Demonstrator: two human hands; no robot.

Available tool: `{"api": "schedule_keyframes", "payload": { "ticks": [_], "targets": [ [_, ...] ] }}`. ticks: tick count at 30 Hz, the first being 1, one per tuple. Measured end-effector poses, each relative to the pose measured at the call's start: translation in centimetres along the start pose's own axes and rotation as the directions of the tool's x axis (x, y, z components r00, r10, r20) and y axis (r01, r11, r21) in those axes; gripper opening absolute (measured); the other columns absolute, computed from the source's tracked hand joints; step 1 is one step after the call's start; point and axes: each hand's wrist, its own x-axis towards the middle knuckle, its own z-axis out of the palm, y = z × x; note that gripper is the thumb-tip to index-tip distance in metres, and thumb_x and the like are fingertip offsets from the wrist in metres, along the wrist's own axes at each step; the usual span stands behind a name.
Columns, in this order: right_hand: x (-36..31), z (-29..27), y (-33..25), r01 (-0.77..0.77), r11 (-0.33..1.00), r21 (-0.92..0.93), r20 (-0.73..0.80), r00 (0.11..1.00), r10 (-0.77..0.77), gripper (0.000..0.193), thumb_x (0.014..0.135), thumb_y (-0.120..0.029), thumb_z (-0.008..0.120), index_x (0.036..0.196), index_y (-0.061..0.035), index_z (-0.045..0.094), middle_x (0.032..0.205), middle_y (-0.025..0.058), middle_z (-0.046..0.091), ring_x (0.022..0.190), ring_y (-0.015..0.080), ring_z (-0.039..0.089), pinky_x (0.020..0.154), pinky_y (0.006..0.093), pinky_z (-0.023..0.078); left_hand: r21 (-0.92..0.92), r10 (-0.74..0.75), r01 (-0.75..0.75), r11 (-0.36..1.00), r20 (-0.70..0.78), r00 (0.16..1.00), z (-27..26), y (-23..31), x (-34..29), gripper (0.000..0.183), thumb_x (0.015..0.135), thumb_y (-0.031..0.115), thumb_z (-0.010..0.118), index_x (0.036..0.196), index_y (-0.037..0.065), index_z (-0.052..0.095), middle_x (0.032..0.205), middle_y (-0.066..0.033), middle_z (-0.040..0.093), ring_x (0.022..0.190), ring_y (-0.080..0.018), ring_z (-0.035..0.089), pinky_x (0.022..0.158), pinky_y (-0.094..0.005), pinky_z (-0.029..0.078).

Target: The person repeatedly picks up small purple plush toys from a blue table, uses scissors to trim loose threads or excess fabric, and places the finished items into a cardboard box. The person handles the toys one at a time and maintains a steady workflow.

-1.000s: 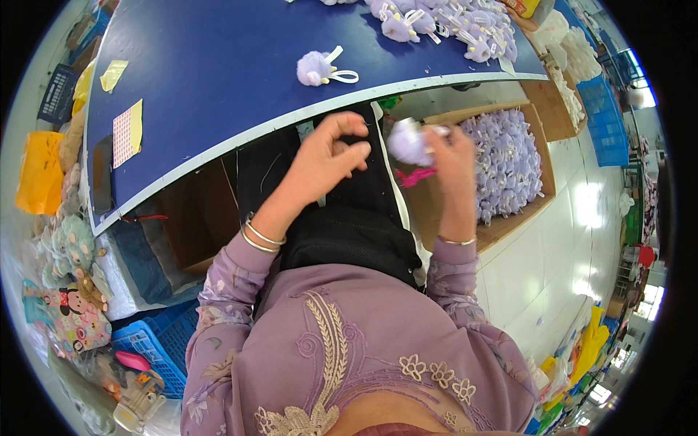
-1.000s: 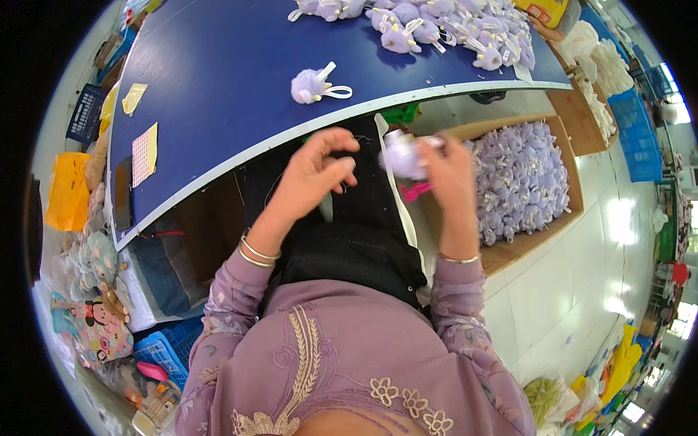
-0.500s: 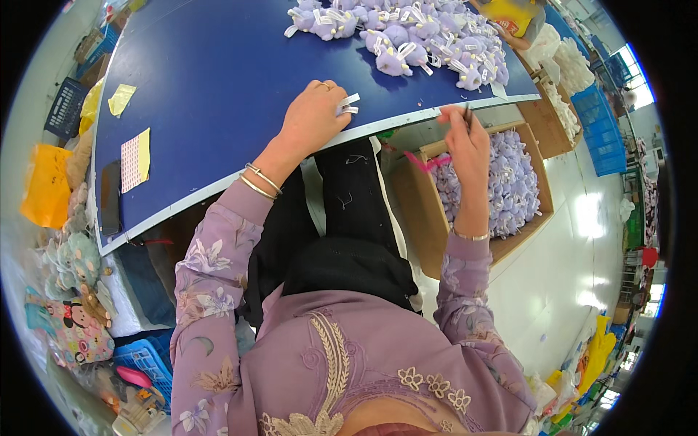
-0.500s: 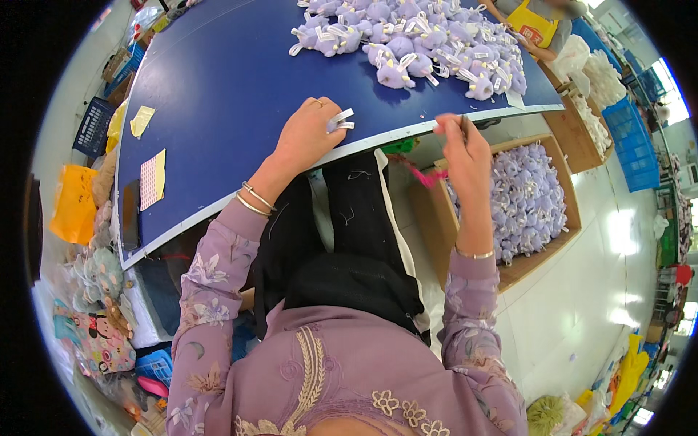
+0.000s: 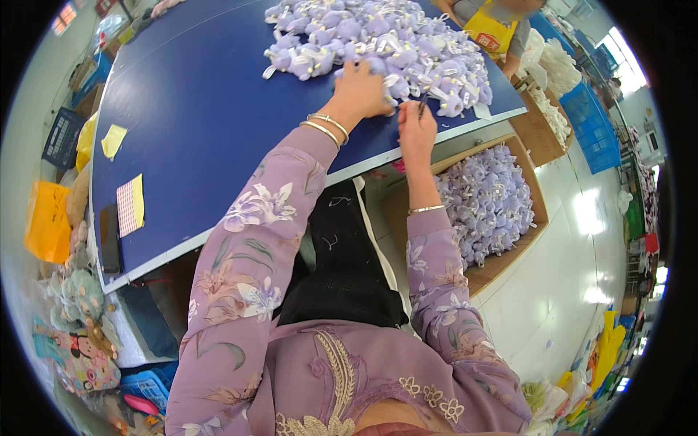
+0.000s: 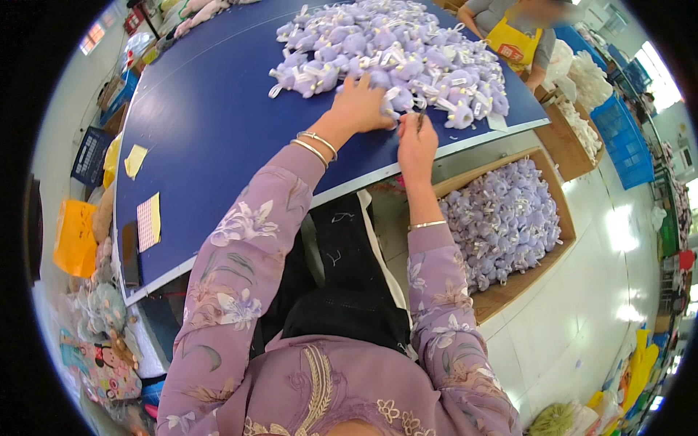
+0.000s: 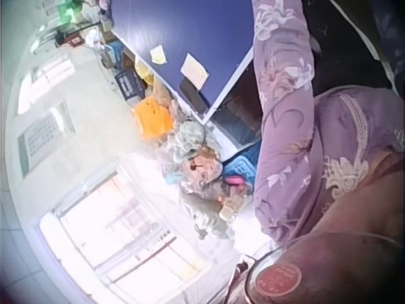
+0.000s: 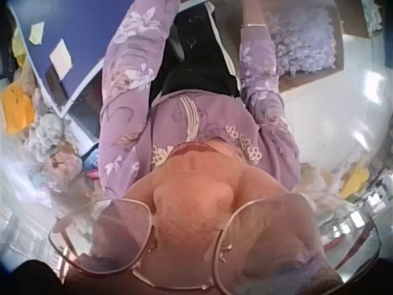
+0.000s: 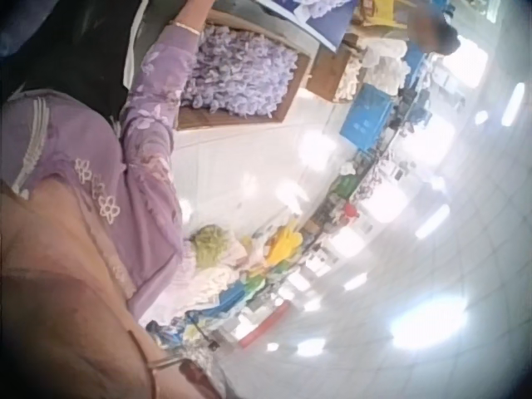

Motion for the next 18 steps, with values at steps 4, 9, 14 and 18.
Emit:
{"api": "schedule_keyframes", "payload": {
  "ticks": [4, 9, 14, 18],
  "targets": [
    [-0.1, -0.3, 0.2, -0.047, 0.997, 0.065, 0.015, 0.999, 0.046, 0.029, 0.099, -0.024, 0.049, 0.085, -0.0011, 0.06, 0.067, -0.0002, 0.054, 0.057, 0.0068, 0.047, 0.051, 0.0242, 0.037, -0.062, 0.01, -0.013, 0.998, -0.036, 0.999, 1.5, -1.1, 0.1, 0.061, 0.07, 0.044, 0.073, 0.117, 0.007, 0.062, 0.122, -0.0193, 0.057, 0.111, -0.0424, 0.051, 0.091, -0.0468, 0.048],
    [-0.4, -0.3, -0.2, -0.038, 0.996, 0.075, 0.018, 0.999, 0.037, 0.028, 0.1, -0.025, 0.05, 0.087, -0.0023, 0.061, 0.068, -0.001, 0.054, 0.057, 0.0067, 0.046, 0.051, 0.0239, 0.038, -0.081, -0.013, 0.006, 0.997, -0.078, 0.997, -0.9, -3.0, -5.7, 0.05, 0.072, 0.04, 0.074, 0.106, 0.004, 0.065, 0.112, -0.0158, 0.06, 0.103, -0.0361, 0.055, 0.085, -0.0429, 0.051],
    [-0.6, -1.1, 0.2, -0.079, 0.969, 0.233, 0.08, 0.995, 0.062, 0.027, 0.1, -0.026, 0.05, 0.089, -0.0037, 0.06, 0.07, -0.002, 0.053, 0.056, 0.004, 0.043, 0.049, 0.0201, 0.034, -0.668, -0.175, 0.099, 0.738, -0.048, 0.983, -2.2, -5.3, -11.9, 0.037, 0.074, 0.024, 0.072, 0.102, 0.001, 0.064, 0.097, -0.0114, 0.065, 0.091, -0.0247, 0.063, 0.079, -0.0357, 0.051],
    [-3.4, -1.4, -1.9, -0.214, 0.934, 0.287, 0.272, 0.953, 0.134, 0.024, 0.1, -0.023, 0.05, 0.091, -0.0031, 0.062, 0.072, -0.0016, 0.053, 0.055, 0.0029, 0.041, 0.046, 0.0195, 0.03, -0.998, -0.187, 0.052, -0.041, 0.059, 0.981, -0.5, -5.3, -17.1, 0.026, 0.084, 0.012, 0.058, 0.108, 0.002, 0.061, 0.1, -0.0095, 0.063, 0.081, -0.0165, 0.062, 0.067, -0.0312, 0.053]
  ]
}}
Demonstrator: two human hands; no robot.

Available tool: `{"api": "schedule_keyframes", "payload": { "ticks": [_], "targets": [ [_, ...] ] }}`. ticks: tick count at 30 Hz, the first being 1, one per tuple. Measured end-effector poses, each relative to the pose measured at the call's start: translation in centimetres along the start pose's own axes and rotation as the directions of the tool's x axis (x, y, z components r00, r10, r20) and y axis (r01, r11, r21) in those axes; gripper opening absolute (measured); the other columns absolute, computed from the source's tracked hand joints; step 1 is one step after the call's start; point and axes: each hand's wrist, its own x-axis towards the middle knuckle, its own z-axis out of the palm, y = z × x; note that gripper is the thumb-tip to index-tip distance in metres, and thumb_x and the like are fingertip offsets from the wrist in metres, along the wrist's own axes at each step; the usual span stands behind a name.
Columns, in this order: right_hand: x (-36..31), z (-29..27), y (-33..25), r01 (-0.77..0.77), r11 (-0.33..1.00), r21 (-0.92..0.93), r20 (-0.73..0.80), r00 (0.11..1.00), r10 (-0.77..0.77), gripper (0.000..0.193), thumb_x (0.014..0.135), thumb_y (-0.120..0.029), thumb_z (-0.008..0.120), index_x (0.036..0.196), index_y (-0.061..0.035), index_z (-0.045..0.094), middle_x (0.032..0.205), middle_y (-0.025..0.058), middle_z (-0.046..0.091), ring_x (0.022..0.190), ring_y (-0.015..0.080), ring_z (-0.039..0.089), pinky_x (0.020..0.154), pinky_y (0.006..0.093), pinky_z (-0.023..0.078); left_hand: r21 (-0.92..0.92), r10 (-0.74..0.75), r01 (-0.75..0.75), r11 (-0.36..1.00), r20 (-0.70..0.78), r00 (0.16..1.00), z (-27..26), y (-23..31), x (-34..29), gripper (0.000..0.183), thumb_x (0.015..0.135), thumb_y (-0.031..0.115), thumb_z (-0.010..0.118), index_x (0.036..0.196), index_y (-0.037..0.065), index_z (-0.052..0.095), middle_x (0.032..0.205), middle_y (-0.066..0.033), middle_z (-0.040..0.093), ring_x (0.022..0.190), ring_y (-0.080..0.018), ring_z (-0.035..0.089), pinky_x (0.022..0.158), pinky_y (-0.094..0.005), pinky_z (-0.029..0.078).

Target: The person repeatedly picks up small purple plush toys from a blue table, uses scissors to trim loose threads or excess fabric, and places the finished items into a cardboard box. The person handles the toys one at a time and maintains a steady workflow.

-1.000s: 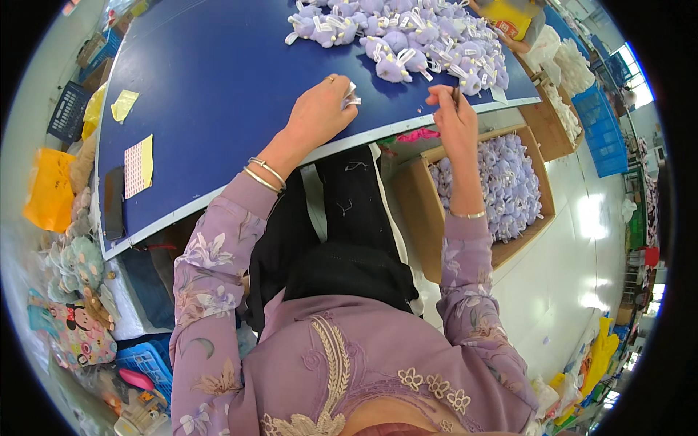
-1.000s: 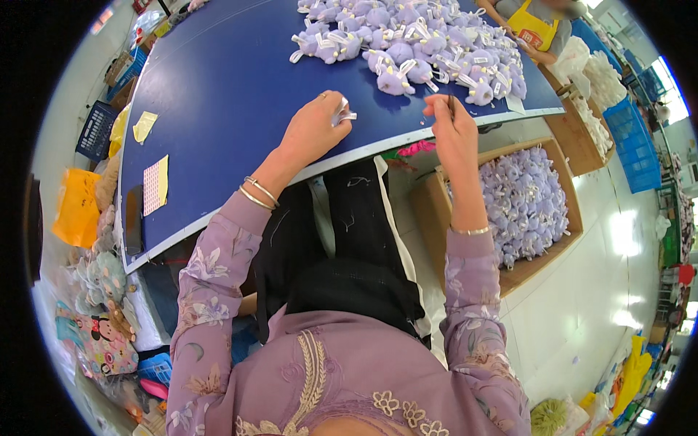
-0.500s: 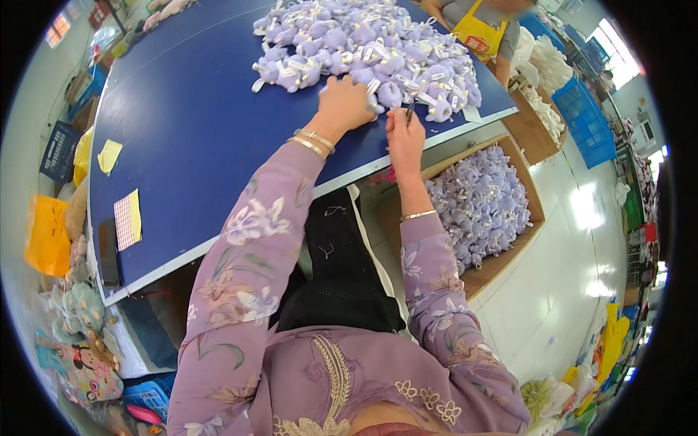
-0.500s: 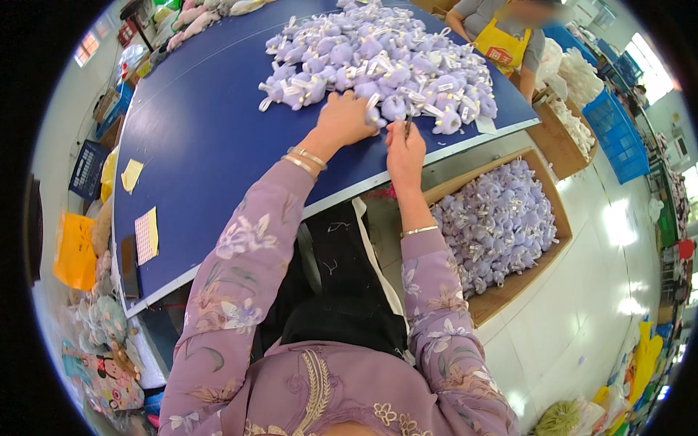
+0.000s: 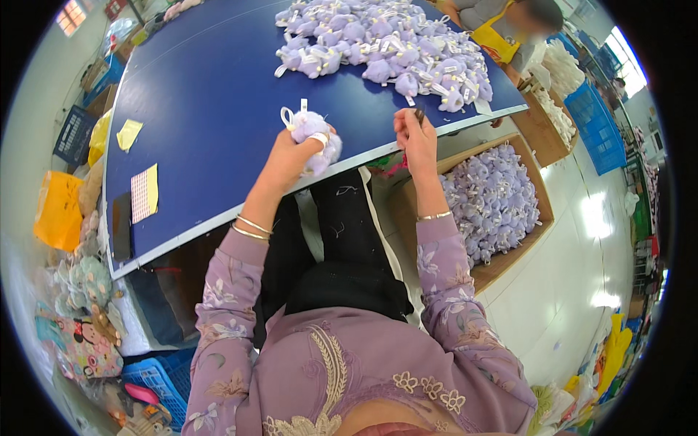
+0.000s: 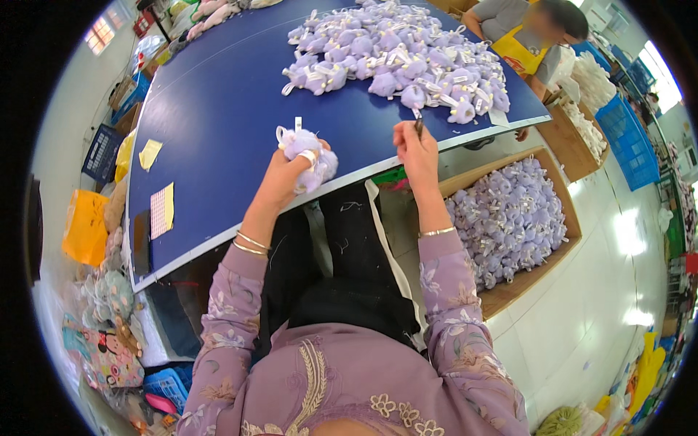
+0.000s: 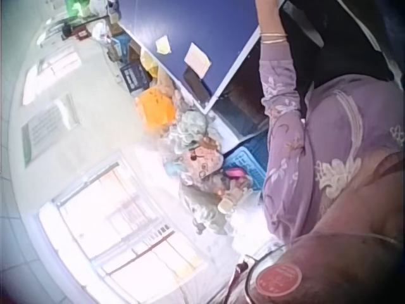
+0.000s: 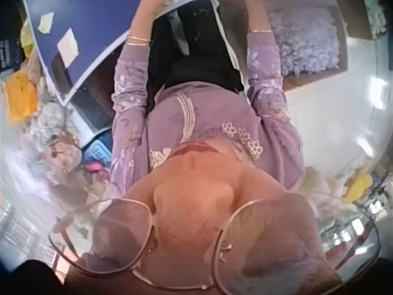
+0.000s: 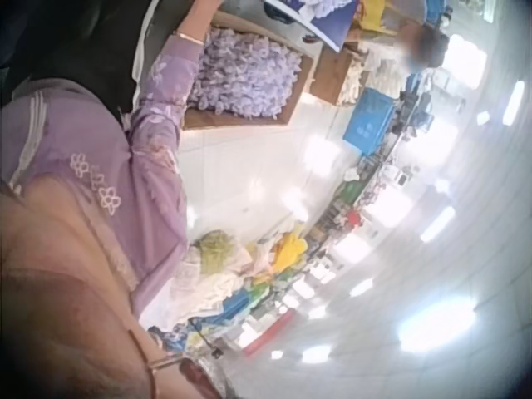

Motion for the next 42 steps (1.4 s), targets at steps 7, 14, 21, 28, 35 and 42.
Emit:
{"api": "schedule_keyframes", "payload": {
  "ticks": [7, 14, 21, 28, 35, 42],
  "targets": [
    [-10.3, 4.5, -1.2, -0.028, 0.998, -0.048, 0.417, 0.908, 0.046, 0.038, 0.086, -0.022, 0.071, 0.115, 0.0003, 0.058, 0.091, -0.0025, 0.058, 0.073, 0.0017, 0.049, 0.065, 0.0175, 0.041, -0.558, 0.022, 0.022, 0.829, 0.072, 0.997, 3.0, -1.7, -7.3, 0.032, 0.085, 0.016, 0.058, 0.114, 0.007, 0.05, 0.113, -0.0111, 0.058, 0.087, -0.0185, 0.062, 0.066, -0.0314, 0.055],
    [-13.1, 4.6, -3.0, 0.017, 0.965, -0.26, 0.309, 0.949, 0.067, 0.031, 0.082, -0.017, 0.076, 0.106, -0.0016, 0.063, 0.085, -0.0052, 0.054, 0.072, 0.0013, 0.045, 0.064, 0.0172, 0.038, -0.457, 0.02, 0.021, 0.889, 0.085, 0.996, 3.1, -3.2, -10.0, 0.04, 0.081, 0.022, 0.066, 0.115, 0.007, 0.05, 0.112, -0.0109, 0.058, 0.085, -0.0183, 0.063, 0.063, -0.0296, 0.055],
    [-13.4, 6.6, -4.8, 0.173, 0.917, -0.359, 0.408, 0.913, -0.013, 0.01, 0.084, -0.007, 0.069, 0.089, 0.0003, 0.063, 0.078, -0.0009, 0.058, 0.066, 0.0036, 0.047, 0.059, 0.0203, 0.039, -0.36, -0.036, 0.095, 0.928, 0.169, 0.985, 3.0, -5.2, -11.3, 0.053, 0.08, 0.018, 0.066, 0.129, 0.004, 0.049, 0.111, -0.0042, 0.057, 0.093, -0.0109, 0.058, 0.078, -0.0259, 0.049],
    [-13.6, 5.4, -4.2, 0.127, 0.923, -0.364, 0.396, 0.918, 0.03, 0.013, 0.092, -0.01, 0.062, 0.087, 0.0016, 0.059, 0.078, 0.0018, 0.061, 0.067, 0.0054, 0.05, 0.061, 0.0227, 0.043, -0.455, -0.111, 0.12, 0.882, 0.046, 0.993, 3.7, -3.9, -11.8, 0.054, 0.083, 0.021, 0.066, 0.13, 0.004, 0.047, 0.11, -0.0068, 0.059, 0.094, -0.0144, 0.06, 0.079, -0.0294, 0.051],
    [-13.7, 4.6, -4.5, -0.198, 0.969, -0.146, 0.385, 0.891, 0.24, 0.016, 0.096, -0.018, 0.059, 0.088, -0.004, 0.059, 0.071, -0.0038, 0.053, 0.061, 0.0028, 0.043, 0.054, 0.0202, 0.035, -0.46, -0.145, 0.211, 0.862, 0.176, 0.974, 3.5, -5.8, -11.6, 0.051, 0.087, 0.02, 0.064, 0.131, 0.003, 0.045, 0.108, -0.0073, 0.06, 0.094, -0.0161, 0.06, 0.082, -0.0301, 0.052],
    [-13.6, 3.5, -3.8, -0.34, 0.938, -0.071, 0.406, 0.849, 0.338, 0.015, 0.093, -0.018, 0.061, 0.087, -0.0042, 0.06, 0.068, -0.0056, 0.049, 0.059, 0.0012, 0.04, 0.051, 0.0199, 0.032, -0.335, -0.067, 0.113, 0.935, 0.144, 0.987, 4.0, -4.7, -11.7, 0.072, 0.086, 0.014, 0.065, 0.146, 0.002, 0.027, 0.124, -0.01, 0.053, 0.108, -0.0164, 0.056, 0.091, -0.0322, 0.048]
  ]
}}
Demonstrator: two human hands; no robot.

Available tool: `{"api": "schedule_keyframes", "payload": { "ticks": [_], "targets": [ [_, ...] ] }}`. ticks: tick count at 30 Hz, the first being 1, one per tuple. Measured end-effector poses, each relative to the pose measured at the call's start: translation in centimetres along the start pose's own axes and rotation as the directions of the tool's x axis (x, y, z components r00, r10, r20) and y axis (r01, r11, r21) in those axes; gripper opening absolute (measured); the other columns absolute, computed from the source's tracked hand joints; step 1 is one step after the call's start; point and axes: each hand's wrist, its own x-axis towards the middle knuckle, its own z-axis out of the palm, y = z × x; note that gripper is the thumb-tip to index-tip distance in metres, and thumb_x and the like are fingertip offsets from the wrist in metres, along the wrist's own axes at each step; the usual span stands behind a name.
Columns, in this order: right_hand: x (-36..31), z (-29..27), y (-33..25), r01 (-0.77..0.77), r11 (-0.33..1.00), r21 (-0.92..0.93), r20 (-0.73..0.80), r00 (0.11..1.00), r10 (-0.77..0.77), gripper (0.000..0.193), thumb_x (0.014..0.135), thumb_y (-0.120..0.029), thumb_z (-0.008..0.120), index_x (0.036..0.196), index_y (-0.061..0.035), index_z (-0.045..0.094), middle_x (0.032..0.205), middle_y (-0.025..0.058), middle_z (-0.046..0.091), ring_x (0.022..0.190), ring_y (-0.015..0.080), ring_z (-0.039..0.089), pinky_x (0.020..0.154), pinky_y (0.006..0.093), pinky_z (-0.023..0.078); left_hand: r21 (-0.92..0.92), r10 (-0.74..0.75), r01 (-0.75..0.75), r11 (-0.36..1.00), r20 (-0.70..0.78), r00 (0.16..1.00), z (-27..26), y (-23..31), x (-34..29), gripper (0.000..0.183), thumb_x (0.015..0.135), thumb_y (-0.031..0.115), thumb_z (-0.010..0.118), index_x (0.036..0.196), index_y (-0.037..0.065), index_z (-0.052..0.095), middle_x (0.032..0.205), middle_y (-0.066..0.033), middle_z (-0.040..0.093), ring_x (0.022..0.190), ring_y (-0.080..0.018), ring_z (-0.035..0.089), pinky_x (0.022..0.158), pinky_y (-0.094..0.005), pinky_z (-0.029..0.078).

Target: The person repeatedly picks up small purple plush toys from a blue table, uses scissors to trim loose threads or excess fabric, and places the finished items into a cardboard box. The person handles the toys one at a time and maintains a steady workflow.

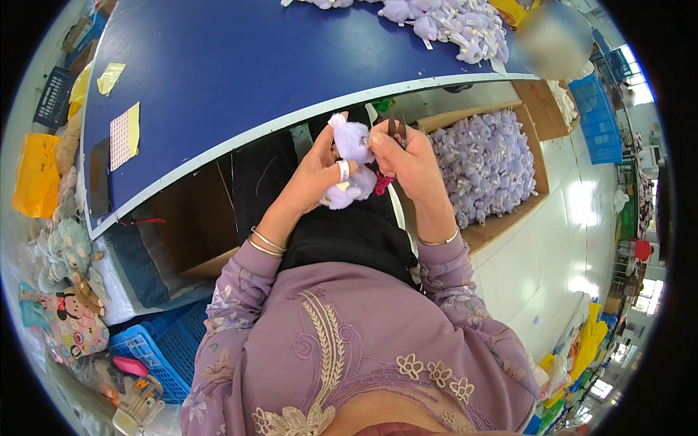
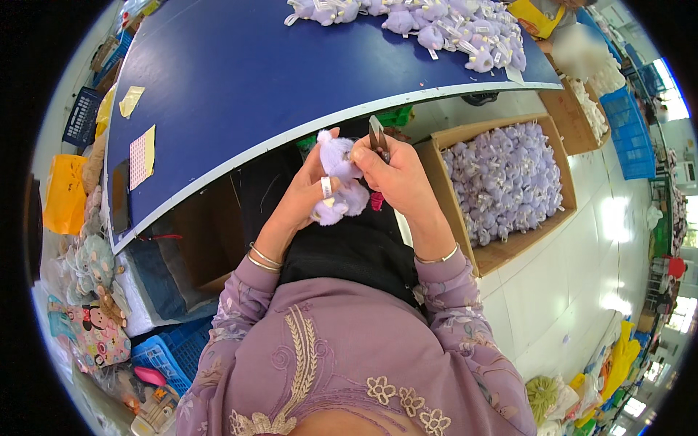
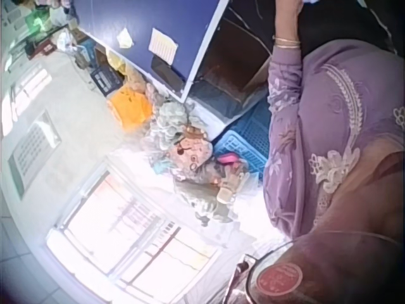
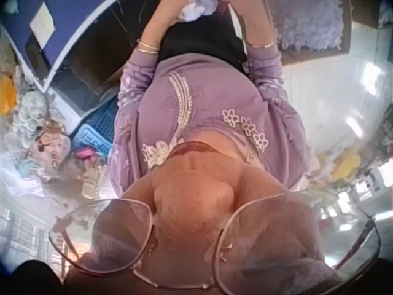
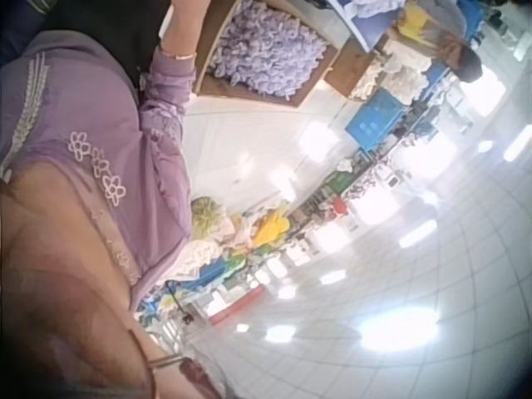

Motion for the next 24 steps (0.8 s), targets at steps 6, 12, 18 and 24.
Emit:
{"api": "schedule_keyframes", "payload": {
  "ticks": [6, 12, 18, 24],
  "targets": [
    [-0.1, 0.8, -0.3, -0.013, 0.989, -0.148, -0.052, 0.999, 0.005, 0.015, 0.091, -0.016, 0.063, 0.082, -0.0039, 0.061, 0.069, -0.005, 0.052, 0.062, 0.0024, 0.043, 0.055, 0.0208, 0.034, 0.133, 0.016, -0.015, 0.991, -0.009, 1.0, -0.4, 0.0, -0.2, 0.076, 0.086, 0.009, 0.064, 0.151, 0.009, 0.025, 0.125, -0.0071, 0.053, 0.112, -0.0165, 0.054, 0.095, -0.0313, 0.045],
    [0.1, 1.1, 0.5, -0.018, 0.998, -0.059, -0.014, 1.0, 0.017, 0.015, 0.092, -0.016, 0.062, 0.084, -0.0039, 0.06, 0.068, -0.0048, 0.05, 0.059, 0.0029, 0.04, 0.052, 0.0209, 0.032, 0.168, -0.012, 0.023, 0.985, -0.063, 0.998, -0.9, -0.9, -0.6, 0.051, 0.09, 0.011, 0.061, 0.136, 0.004, 0.041, 0.114, -0.0039, 0.057, 0.1, -0.0119, 0.056, 0.086, -0.0299, 0.049],
    [0.4, 0.5, 1.0, 0.071, 0.956, 0.286, -0.071, 0.996, -0.052, 0.017, 0.097, -0.016, 0.055, 0.084, -0.0046, 0.054, 0.067, -0.0027, 0.044, 0.051, 0.0046, 0.034, 0.046, 0.0219, 0.028, -0.162, -0.064, 0.051, 0.985, -0.075, 0.995, -2.0, -1.9, -0.5, 0.03, 0.093, 0.021, 0.056, 0.117, 0.002, 0.054, 0.102, -0.007, 0.062, 0.09, -0.0154, 0.061, 0.078, -0.0311, 0.052],
    [0.0, -1.0, -2.2, 0.024, 0.978, -0.207, -0.084, 0.996, -0.042, 0.022, 0.1, -0.023, 0.053, 0.095, -0.0017, 0.058, 0.07, -0.0025, 0.045, 0.058, 0.005, 0.038, 0.052, 0.0204, 0.03, -0.233, -0.069, 0.044, 0.971, -0.097, 0.993, -2.1, -2.0, -0.8, 0.034, 0.096, 0.034, 0.055, 0.108, 0.002, 0.056, 0.097, -0.0089, 0.063, 0.084, -0.017, 0.062, 0.074, -0.0311, 0.052]
  ]
}}
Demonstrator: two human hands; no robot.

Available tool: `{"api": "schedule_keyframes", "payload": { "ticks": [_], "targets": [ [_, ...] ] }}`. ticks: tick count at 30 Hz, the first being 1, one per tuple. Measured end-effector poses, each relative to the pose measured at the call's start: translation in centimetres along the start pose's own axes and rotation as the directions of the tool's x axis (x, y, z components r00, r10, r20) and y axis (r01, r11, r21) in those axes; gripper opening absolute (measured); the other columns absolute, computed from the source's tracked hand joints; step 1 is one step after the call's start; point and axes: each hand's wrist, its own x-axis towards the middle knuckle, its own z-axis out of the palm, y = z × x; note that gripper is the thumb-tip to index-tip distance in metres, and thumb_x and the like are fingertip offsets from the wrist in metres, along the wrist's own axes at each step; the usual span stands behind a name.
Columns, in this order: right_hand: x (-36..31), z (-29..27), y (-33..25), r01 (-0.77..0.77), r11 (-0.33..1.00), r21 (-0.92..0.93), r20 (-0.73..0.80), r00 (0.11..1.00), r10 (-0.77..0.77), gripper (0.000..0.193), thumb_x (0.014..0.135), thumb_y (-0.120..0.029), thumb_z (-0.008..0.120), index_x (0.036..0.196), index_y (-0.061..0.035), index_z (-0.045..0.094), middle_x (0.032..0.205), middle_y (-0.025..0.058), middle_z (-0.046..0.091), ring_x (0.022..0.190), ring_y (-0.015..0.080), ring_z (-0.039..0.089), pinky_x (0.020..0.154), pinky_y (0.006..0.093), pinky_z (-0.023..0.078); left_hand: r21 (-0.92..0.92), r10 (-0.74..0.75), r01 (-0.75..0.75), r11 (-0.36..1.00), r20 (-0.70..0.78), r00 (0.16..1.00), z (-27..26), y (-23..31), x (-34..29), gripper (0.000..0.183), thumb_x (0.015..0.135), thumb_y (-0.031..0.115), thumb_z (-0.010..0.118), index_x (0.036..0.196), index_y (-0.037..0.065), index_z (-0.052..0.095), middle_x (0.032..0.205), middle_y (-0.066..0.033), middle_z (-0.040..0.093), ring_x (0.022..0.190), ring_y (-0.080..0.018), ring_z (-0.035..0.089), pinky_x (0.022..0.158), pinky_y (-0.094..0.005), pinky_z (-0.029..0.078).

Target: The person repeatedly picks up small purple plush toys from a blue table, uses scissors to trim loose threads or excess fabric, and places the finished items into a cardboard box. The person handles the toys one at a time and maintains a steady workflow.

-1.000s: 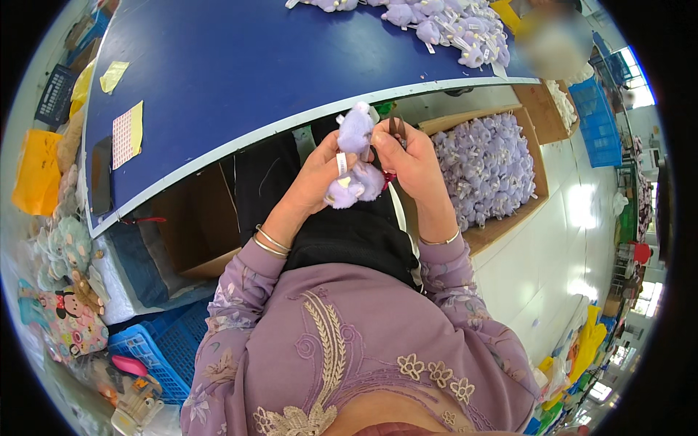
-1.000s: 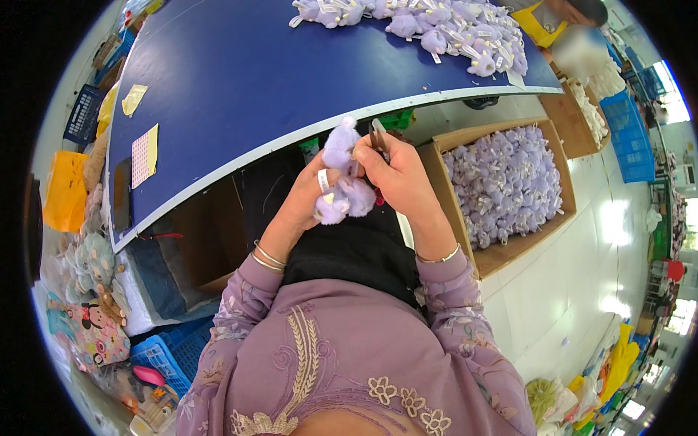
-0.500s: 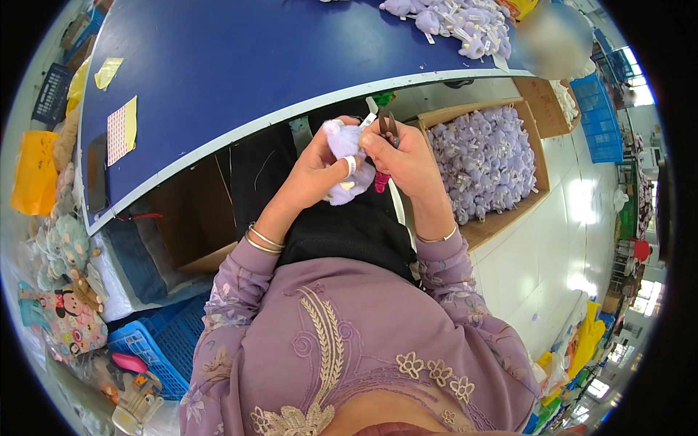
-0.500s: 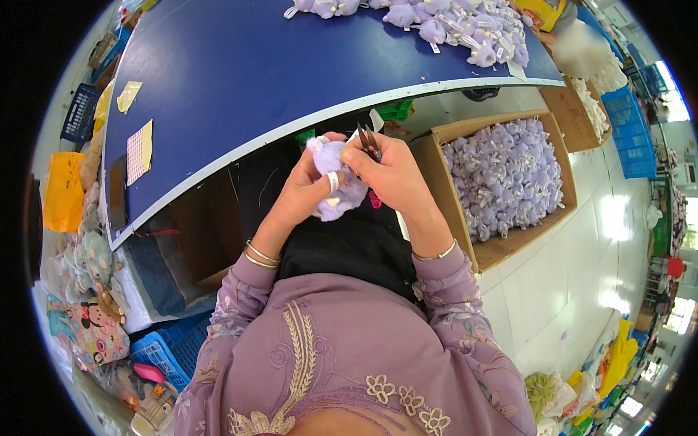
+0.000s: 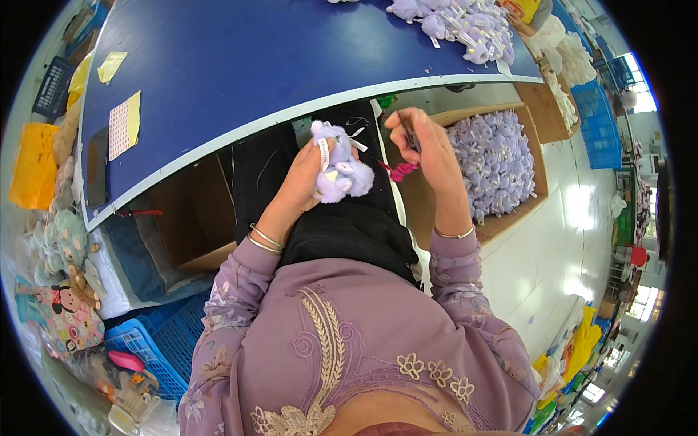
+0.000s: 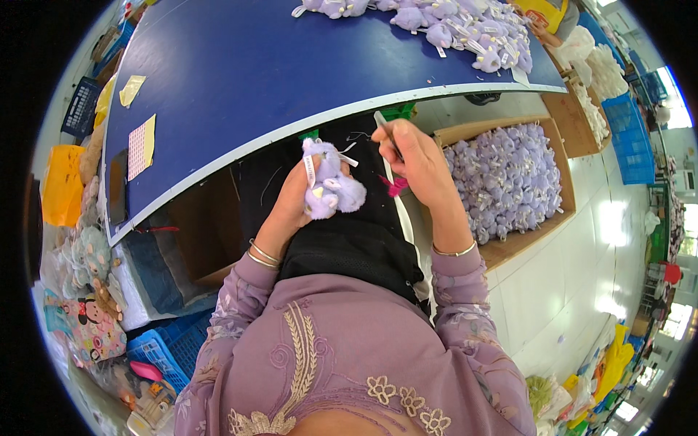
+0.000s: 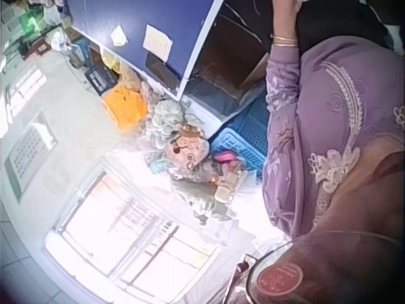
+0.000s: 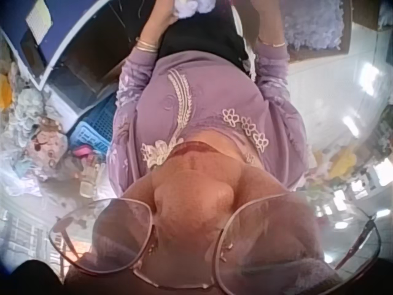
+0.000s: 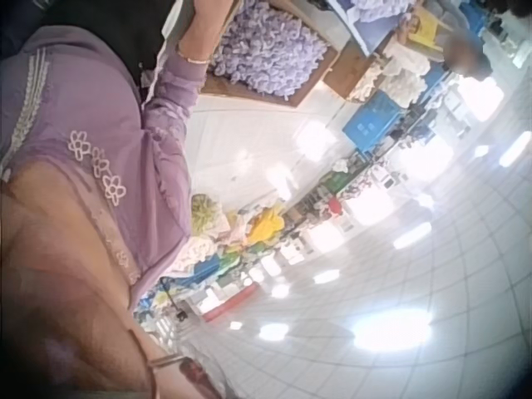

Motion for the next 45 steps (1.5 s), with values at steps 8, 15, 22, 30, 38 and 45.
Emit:
{"api": "schedule_keyframes", "payload": {
  "ticks": [8, 15, 22, 30, 38, 45],
  "targets": [
    [-0.8, 0.2, -0.3, 0.343, 0.781, -0.522, 0.376, 0.914, -0.15, 0.023, 0.086, -0.019, 0.069, 0.086, 0.0026, 0.062, 0.072, 0.011, 0.056, 0.063, 0.0223, 0.052, 0.059, 0.0338, 0.041, 0.026, -0.014, 0.014, 1.0, 0.003, 1.0, 0.5, 0.2, -0.1, 0.033, 0.099, 0.033, 0.051, 0.112, 0.002, 0.055, 0.099, -0.0089, 0.063, 0.086, -0.0162, 0.062, 0.075, -0.0308, 0.052],
    [-0.2, 0.9, 0.3, 0.376, 0.74, -0.557, 0.368, 0.911, -0.187, 0.026, 0.086, -0.025, 0.066, 0.082, 0.0009, 0.065, 0.073, 0.0136, 0.06, 0.067, 0.0305, 0.058, 0.06, 0.0378, 0.043, 0.086, -0.02, 0.029, 0.996, -0.111, 0.994, 1.1, 0.1, -0.4, 0.031, 0.1, 0.024, 0.05, 0.121, 0.002, 0.051, 0.104, -0.0063, 0.061, 0.088, -0.0128, 0.061, 0.076, -0.0284, 0.051],
    [0.1, 0.6, 0.7, 0.358, 0.729, -0.584, 0.345, 0.922, -0.176, 0.026, 0.086, -0.025, 0.066, 0.082, 0.001, 0.065, 0.074, 0.015, 0.062, 0.067, 0.0319, 0.059, 0.059, 0.0388, 0.044, 0.131, -0.019, 0.034, 0.991, -0.112, 0.994, 1.2, 0.0, -0.3, 0.03, 0.1, 0.023, 0.05, 0.122, 0.002, 0.051, 0.104, -0.0047, 0.06, 0.089, -0.011, 0.06, 0.076, -0.027, 0.051],
    [0.1, 0.4, 1.0, 0.341, 0.744, -0.574, 0.323, 0.93, -0.177, 0.028, 0.086, -0.026, 0.066, 0.083, 0.0013, 0.066, 0.073, 0.0158, 0.062, 0.067, 0.0331, 0.059, 0.059, 0.0395, 0.045, 0.133, -0.024, 0.039, 0.99, -0.111, 0.994, 1.2, -0.1, -0.3, 0.029, 0.101, 0.023, 0.05, 0.121, 0.003, 0.051, 0.104, -0.0048, 0.06, 0.089, -0.0109, 0.06, 0.075, -0.0269, 0.051],
    [0.3, 0.7, 1.2, 0.329, 0.753, -0.57, 0.311, 0.935, -0.173, 0.028, 0.086, -0.026, 0.066, 0.081, 0.0015, 0.063, 0.073, 0.0163, 0.06, 0.066, 0.0331, 0.058, 0.058, 0.0392, 0.044, 0.14, -0.024, 0.041, 0.989, -0.12, 0.992, 1.6, 0.0, -0.3, 0.029, 0.101, 0.023, 0.05, 0.121, 0.003, 0.051, 0.103, -0.0045, 0.06, 0.087, -0.0109, 0.061, 0.074, -0.0269, 0.052],
    [0.4, 0.6, 1.1, 0.328, 0.753, -0.571, 0.311, 0.935, -0.172, 0.028, 0.086, -0.026, 0.066, 0.082, 0.0019, 0.064, 0.072, 0.0165, 0.061, 0.065, 0.0327, 0.059, 0.059, 0.0386, 0.044, 0.145, -0.024, 0.042, 0.989, -0.126, 0.992, 1.9, 0.2, -0.3, 0.029, 0.101, 0.024, 0.05, 0.12, 0.003, 0.052, 0.102, -0.0037, 0.059, 0.086, -0.0103, 0.06, 0.073, -0.0264, 0.051]
  ]
}}
